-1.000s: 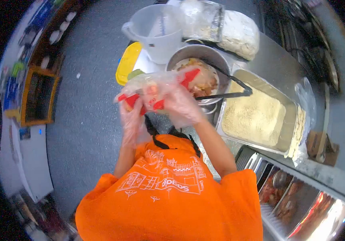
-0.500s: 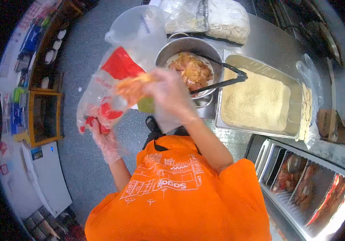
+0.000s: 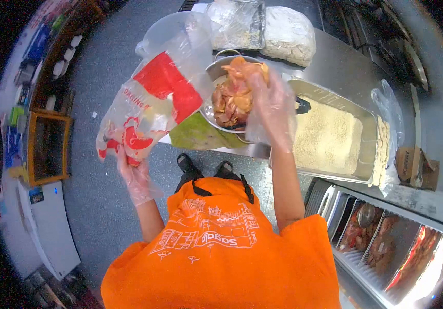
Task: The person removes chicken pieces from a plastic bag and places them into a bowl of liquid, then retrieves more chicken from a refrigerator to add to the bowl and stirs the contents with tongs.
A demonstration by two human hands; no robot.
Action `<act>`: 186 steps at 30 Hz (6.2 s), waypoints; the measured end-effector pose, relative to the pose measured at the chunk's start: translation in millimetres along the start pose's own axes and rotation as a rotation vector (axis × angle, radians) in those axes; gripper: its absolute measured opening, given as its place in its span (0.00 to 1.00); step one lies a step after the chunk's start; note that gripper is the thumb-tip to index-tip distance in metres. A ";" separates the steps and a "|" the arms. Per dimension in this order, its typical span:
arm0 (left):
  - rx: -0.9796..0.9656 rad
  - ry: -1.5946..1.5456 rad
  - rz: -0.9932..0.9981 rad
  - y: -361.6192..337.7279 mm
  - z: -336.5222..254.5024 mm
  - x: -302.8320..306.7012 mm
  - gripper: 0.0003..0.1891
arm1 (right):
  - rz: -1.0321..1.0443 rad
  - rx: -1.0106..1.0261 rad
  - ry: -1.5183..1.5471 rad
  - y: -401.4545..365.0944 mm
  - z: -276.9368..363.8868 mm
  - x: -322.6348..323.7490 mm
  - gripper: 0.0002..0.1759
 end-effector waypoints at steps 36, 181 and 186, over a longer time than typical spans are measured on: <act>0.026 0.792 0.248 6.8 -23.9 -51.4 0.31 | 0.422 0.183 0.082 -67.4 55.9 -108.4 0.07; -0.190 1.096 0.946 100.3 176.9 -105.8 0.26 | 0.923 -0.253 -1.509 15.2 -22.7 -0.7 0.27; -0.136 0.993 0.928 101.3 176.6 -107.5 0.24 | 0.755 -0.422 -1.302 28.8 -20.0 -43.5 0.31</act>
Point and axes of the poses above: each hand's wrist, its own y-axis towards the middle knuckle, its own x-axis out of the back of the hand, z = x × y, the point moved 4 cm from there along y, towards the middle knuckle, and after that the axes turned 10 degrees about -y, right-handed, at the moved point
